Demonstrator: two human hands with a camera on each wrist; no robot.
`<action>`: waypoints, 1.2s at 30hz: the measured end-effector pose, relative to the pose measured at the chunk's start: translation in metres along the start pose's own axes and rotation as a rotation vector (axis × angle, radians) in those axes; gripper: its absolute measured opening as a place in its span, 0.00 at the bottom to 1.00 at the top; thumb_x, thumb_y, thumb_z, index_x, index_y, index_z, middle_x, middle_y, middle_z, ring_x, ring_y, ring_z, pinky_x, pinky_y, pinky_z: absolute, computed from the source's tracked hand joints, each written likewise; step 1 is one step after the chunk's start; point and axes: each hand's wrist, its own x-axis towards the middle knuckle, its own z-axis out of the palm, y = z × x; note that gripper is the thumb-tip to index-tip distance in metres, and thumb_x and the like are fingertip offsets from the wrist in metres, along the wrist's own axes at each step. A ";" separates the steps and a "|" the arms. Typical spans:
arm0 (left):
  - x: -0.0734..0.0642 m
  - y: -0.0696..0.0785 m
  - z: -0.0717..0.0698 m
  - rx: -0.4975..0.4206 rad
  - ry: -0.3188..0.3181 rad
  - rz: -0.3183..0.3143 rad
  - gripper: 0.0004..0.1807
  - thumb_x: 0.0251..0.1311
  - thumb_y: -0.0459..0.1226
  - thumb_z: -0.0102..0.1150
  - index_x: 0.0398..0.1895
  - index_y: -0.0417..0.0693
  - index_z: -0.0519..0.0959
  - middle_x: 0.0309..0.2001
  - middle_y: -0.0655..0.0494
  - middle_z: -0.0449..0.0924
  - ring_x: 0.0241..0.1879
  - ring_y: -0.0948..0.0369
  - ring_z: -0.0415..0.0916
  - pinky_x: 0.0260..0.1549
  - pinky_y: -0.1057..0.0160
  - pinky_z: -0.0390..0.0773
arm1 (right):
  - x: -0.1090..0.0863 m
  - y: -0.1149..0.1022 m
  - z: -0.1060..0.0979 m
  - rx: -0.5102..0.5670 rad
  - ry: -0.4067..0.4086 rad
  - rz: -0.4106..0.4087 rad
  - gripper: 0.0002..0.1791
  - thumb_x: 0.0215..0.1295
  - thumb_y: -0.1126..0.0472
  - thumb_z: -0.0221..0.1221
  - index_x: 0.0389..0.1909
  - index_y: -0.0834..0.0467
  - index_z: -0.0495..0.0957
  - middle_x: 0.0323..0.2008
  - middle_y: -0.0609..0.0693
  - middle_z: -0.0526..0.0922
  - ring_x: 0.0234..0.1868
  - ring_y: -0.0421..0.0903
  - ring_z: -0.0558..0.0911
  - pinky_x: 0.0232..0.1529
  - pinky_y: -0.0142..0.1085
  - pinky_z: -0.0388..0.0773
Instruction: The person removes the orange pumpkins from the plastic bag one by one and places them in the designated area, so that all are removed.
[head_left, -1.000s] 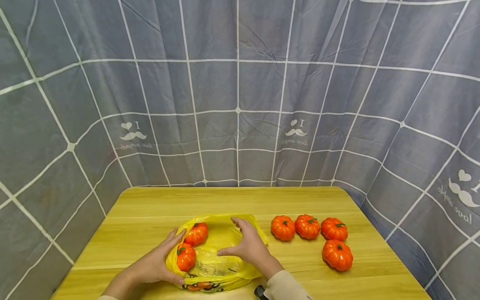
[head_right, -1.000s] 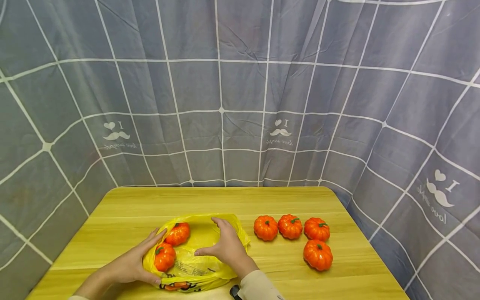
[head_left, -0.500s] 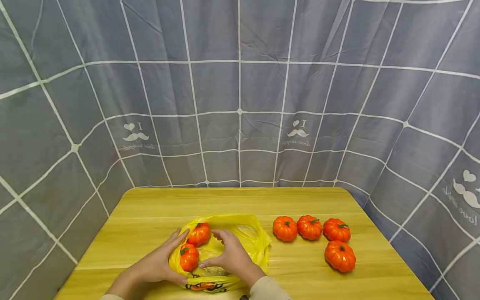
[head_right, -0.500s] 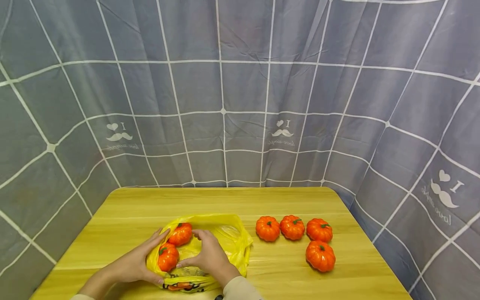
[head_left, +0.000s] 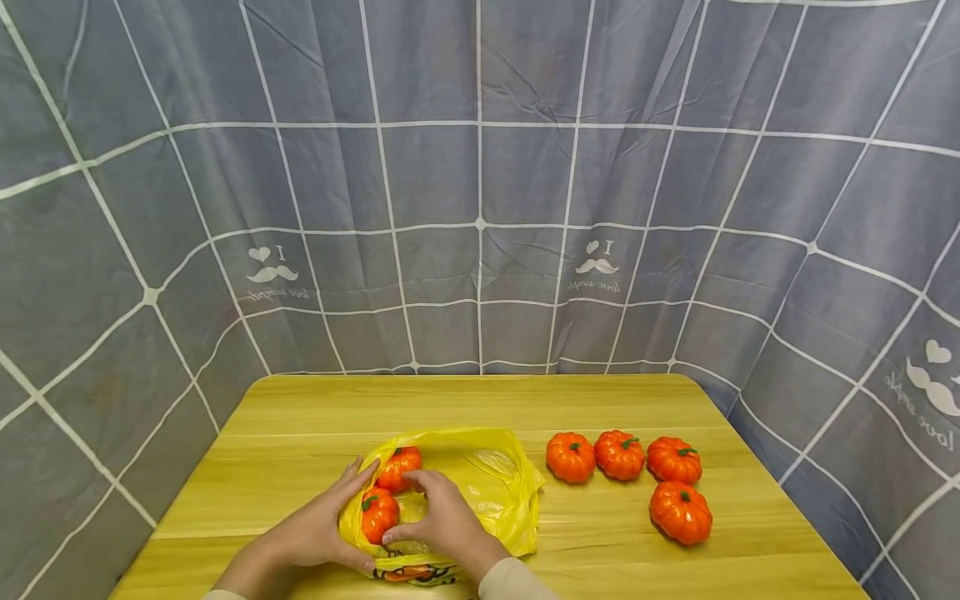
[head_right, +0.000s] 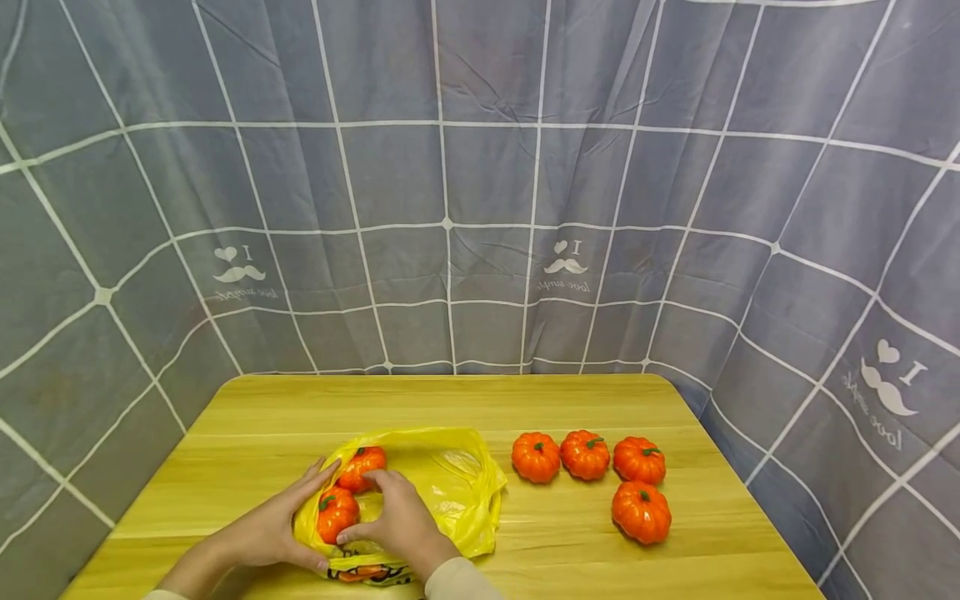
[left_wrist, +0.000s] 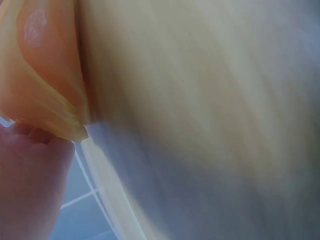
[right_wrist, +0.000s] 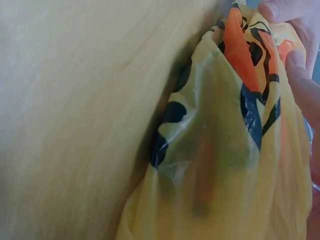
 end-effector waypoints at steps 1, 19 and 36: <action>0.000 0.000 0.000 0.000 -0.001 0.000 0.69 0.41 0.52 0.82 0.82 0.49 0.47 0.76 0.24 0.32 0.72 0.25 0.34 0.59 0.21 0.48 | 0.000 0.000 0.000 -0.004 0.002 -0.002 0.43 0.44 0.45 0.78 0.62 0.58 0.76 0.53 0.46 0.81 0.54 0.47 0.79 0.54 0.39 0.77; 0.001 0.002 0.001 -0.006 0.001 0.007 0.69 0.41 0.51 0.82 0.82 0.46 0.47 0.76 0.24 0.32 0.72 0.26 0.34 0.61 0.23 0.48 | 0.007 -0.002 0.009 -0.008 -0.042 -0.001 0.40 0.43 0.46 0.79 0.61 0.52 0.80 0.55 0.40 0.80 0.52 0.38 0.78 0.53 0.33 0.76; 0.000 0.002 0.003 0.000 0.002 0.009 0.69 0.41 0.51 0.83 0.82 0.46 0.47 0.76 0.25 0.32 0.73 0.27 0.35 0.61 0.23 0.50 | 0.005 -0.003 0.011 0.032 -0.080 0.015 0.41 0.43 0.46 0.80 0.61 0.56 0.79 0.55 0.40 0.80 0.54 0.35 0.77 0.53 0.32 0.76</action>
